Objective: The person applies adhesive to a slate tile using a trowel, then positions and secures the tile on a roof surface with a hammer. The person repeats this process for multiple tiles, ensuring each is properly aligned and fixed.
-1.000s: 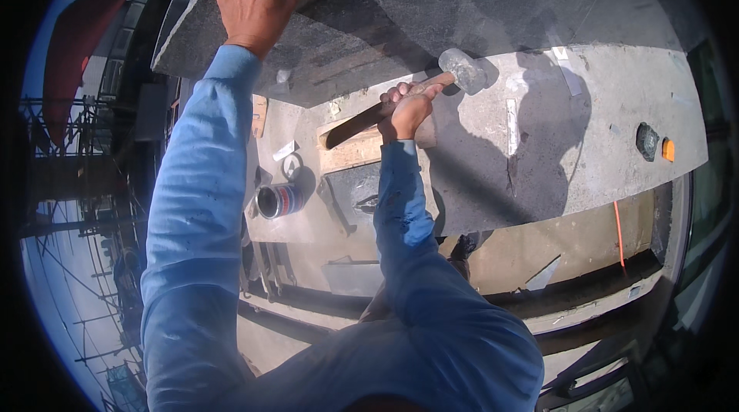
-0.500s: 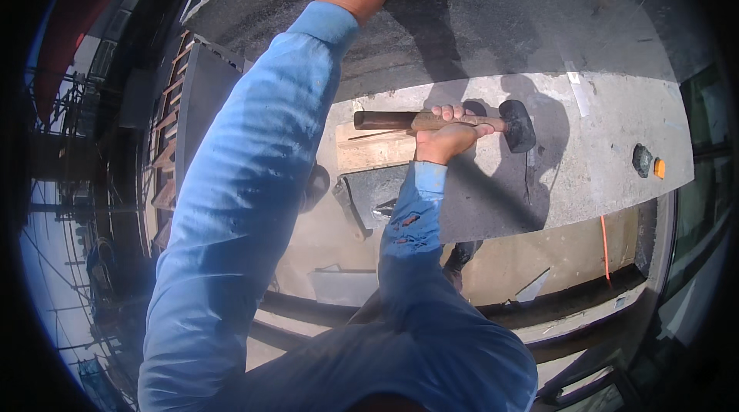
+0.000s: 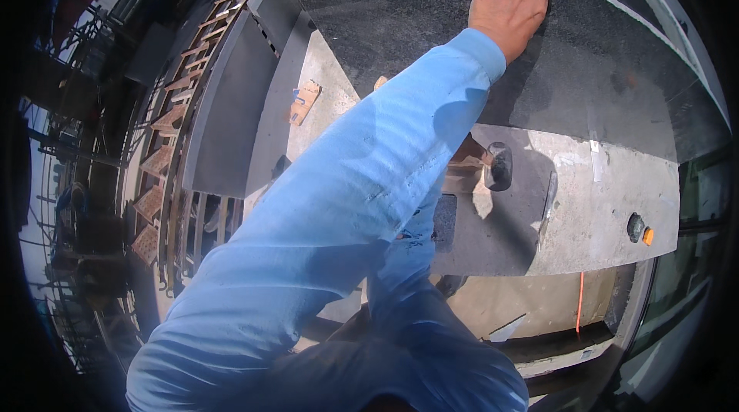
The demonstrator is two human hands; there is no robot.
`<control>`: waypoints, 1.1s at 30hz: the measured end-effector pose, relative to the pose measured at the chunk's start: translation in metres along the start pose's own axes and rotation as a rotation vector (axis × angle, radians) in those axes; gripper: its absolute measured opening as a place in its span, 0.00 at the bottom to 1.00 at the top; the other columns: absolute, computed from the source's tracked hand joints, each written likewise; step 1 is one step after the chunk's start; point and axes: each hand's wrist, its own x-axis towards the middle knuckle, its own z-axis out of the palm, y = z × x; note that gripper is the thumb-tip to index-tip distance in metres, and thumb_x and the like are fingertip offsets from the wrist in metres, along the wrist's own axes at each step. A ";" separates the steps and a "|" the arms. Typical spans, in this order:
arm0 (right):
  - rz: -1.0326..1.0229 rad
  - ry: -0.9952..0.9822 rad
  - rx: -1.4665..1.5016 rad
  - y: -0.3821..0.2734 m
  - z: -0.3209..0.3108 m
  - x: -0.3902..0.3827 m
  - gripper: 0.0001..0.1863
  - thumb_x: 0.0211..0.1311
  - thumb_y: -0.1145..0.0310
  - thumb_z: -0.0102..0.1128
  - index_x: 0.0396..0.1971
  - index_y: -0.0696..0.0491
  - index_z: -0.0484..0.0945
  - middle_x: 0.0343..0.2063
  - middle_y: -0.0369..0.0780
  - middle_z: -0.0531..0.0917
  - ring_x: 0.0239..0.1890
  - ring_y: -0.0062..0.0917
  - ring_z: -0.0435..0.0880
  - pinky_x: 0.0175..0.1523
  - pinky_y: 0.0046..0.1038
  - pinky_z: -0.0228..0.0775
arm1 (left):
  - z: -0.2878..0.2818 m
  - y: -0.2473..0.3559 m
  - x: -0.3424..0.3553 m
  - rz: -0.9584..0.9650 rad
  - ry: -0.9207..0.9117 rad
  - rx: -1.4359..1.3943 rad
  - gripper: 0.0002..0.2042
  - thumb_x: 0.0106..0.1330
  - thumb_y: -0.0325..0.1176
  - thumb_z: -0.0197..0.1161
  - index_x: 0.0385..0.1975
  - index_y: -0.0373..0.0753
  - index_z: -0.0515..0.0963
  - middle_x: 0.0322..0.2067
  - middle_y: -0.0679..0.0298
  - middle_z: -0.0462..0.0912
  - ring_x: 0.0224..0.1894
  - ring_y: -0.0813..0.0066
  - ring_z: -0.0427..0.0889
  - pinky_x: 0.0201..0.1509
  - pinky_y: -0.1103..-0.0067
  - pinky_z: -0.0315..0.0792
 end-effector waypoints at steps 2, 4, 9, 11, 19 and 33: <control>0.050 -0.025 -0.128 0.030 0.011 -0.002 0.32 0.74 0.34 0.32 0.34 0.50 0.70 0.20 0.33 0.72 0.23 0.23 0.75 0.32 0.30 0.74 | -0.005 0.001 0.000 -0.007 -0.002 0.030 0.36 0.63 0.44 0.70 0.69 0.38 0.64 0.60 0.52 0.72 0.65 0.53 0.69 0.70 0.50 0.55; 0.091 -0.066 -0.263 0.029 -0.002 -0.005 0.31 0.75 0.35 0.34 0.36 0.50 0.71 0.21 0.34 0.74 0.24 0.24 0.76 0.33 0.30 0.74 | -0.010 -0.005 0.001 0.028 -0.014 -0.057 0.28 0.68 0.34 0.61 0.68 0.36 0.66 0.60 0.51 0.73 0.65 0.52 0.68 0.70 0.47 0.54; 0.103 -0.245 -0.768 -0.028 -0.055 -0.059 0.29 0.77 0.40 0.37 0.40 0.52 0.74 0.23 0.36 0.77 0.26 0.27 0.78 0.35 0.32 0.76 | -0.019 -0.023 -0.012 0.041 0.060 -0.171 0.25 0.73 0.37 0.57 0.69 0.39 0.66 0.64 0.55 0.71 0.71 0.54 0.64 0.74 0.46 0.51; 0.110 -0.317 -1.044 -0.062 -0.062 -0.070 0.28 0.78 0.42 0.39 0.42 0.53 0.75 0.24 0.37 0.78 0.27 0.28 0.79 0.36 0.33 0.77 | -0.038 -0.040 -0.041 0.003 0.076 -0.337 0.28 0.70 0.41 0.61 0.68 0.42 0.66 0.67 0.57 0.69 0.72 0.53 0.63 0.76 0.46 0.49; -0.766 -1.098 -2.436 -0.141 0.009 -0.082 0.19 0.72 0.55 0.57 0.40 0.58 0.79 0.23 0.48 0.81 0.28 0.41 0.85 0.33 0.41 0.76 | -0.034 -0.165 -0.296 -1.044 -0.248 -0.583 0.34 0.60 0.45 0.75 0.62 0.35 0.70 0.56 0.52 0.74 0.59 0.53 0.73 0.60 0.59 0.66; -1.099 -2.365 -2.879 -0.091 0.162 -0.026 0.29 0.68 0.38 0.56 0.30 0.53 0.75 0.20 0.42 0.79 0.19 0.37 0.83 0.24 0.36 0.76 | 0.066 -0.166 -0.355 -0.838 -0.607 -0.718 0.21 0.73 0.34 0.51 0.62 0.28 0.71 0.44 0.55 0.87 0.57 0.53 0.81 0.74 0.41 0.51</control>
